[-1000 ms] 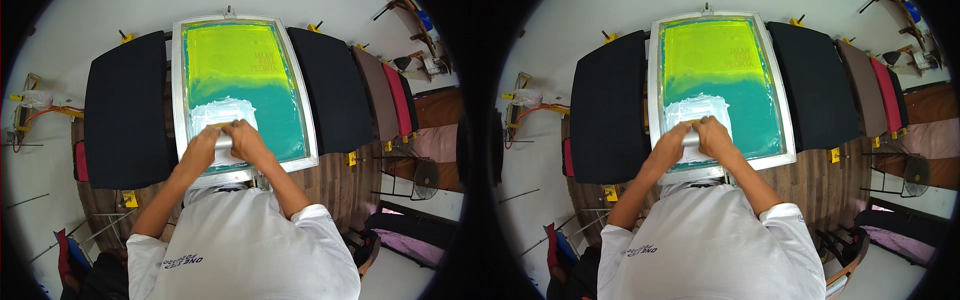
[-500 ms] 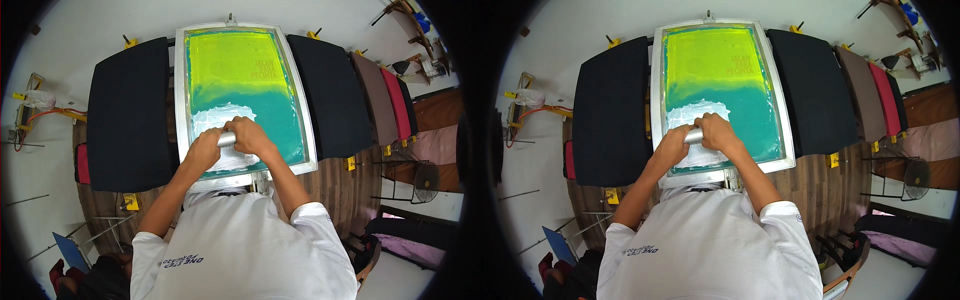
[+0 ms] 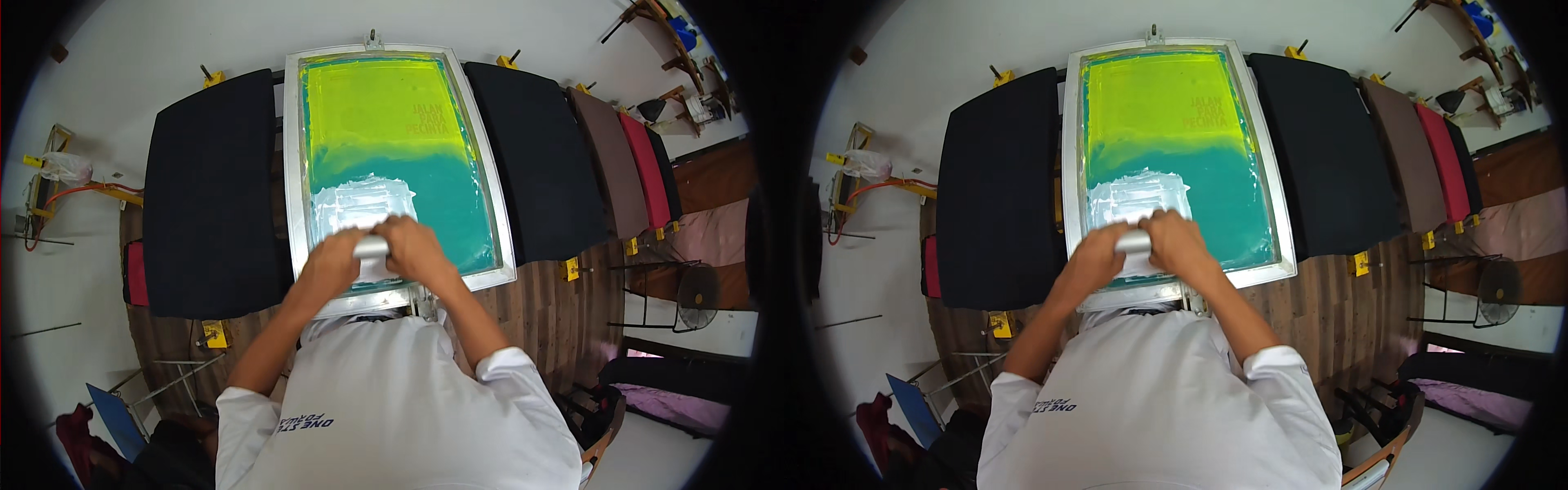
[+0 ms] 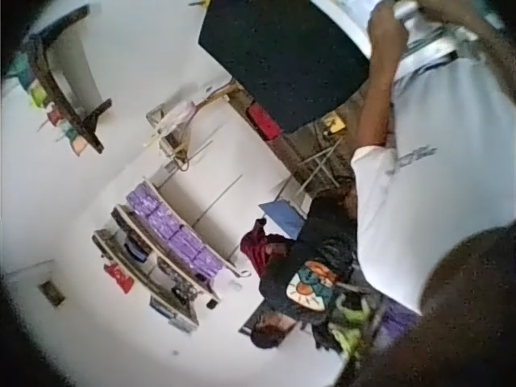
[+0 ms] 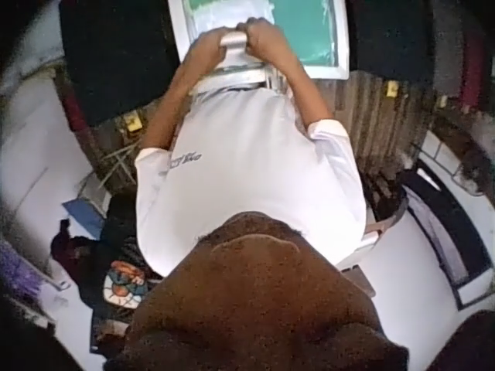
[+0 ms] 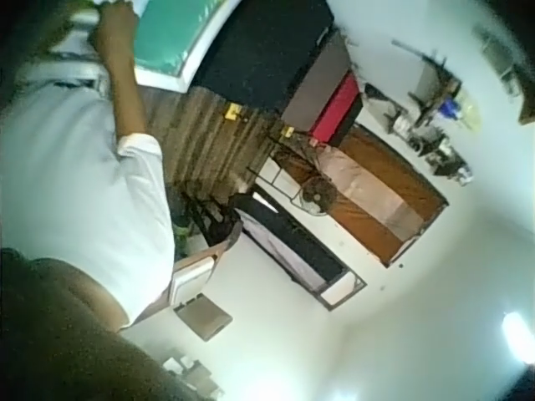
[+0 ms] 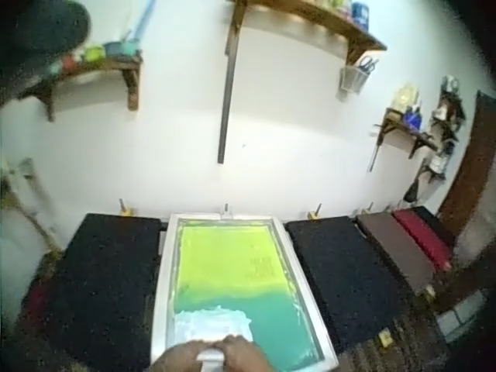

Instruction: Applying white ink to a screen using a squeegee to print a design on fabric.

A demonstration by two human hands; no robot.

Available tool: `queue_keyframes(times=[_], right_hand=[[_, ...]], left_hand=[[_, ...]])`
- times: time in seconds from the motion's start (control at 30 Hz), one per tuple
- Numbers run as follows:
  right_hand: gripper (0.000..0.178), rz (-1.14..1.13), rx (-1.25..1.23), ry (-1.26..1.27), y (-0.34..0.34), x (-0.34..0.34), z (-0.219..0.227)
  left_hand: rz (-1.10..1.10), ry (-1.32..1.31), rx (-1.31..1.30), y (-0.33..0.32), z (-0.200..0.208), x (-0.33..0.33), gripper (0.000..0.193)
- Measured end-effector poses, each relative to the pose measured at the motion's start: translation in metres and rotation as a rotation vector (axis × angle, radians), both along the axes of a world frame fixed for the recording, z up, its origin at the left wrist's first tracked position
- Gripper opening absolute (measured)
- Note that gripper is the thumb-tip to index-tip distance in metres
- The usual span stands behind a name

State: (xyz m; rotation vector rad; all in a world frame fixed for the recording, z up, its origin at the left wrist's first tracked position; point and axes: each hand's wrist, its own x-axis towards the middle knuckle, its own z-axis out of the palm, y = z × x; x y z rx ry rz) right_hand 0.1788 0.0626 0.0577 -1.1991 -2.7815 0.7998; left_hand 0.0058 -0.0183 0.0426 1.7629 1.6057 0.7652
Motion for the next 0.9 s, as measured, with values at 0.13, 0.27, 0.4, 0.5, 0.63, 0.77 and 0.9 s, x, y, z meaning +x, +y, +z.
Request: queue_keyframes(times=[0.13,0.27,0.4,0.5,0.63,0.77,0.9], right_hand=[[0.039,0.020,0.090,0.127,0.002,-0.002,-0.024],[0.058,0.003,-0.031,0.094,-0.058,0.027,-0.031],[0.047,0.038,-0.061,0.070,-0.052,0.026,-0.009],[0.043,0.014,0.098,0.119,-0.023,0.007,-0.008],[0.048,-0.015,0.162,0.169,-0.020,-0.001,-0.034],[0.051,-0.001,0.033,0.114,-0.045,0.015,-0.029],[0.047,-0.009,0.101,0.099,-0.028,0.007,-0.006]], left_hand=[[0.029,0.040,0.045,-0.001,-0.021,0.004,0.053],[-0.090,0.229,-0.115,-0.057,-0.021,0.025,0.062],[-0.066,0.057,-0.217,-0.049,0.009,0.021,0.051],[0.009,0.042,-0.132,-0.015,0.009,0.008,0.053],[0.048,0.188,0.098,-0.016,-0.032,0.008,0.060],[-0.046,0.107,-0.171,-0.035,0.008,0.015,0.059],[0.008,0.062,-0.145,-0.020,0.017,0.013,0.054]])
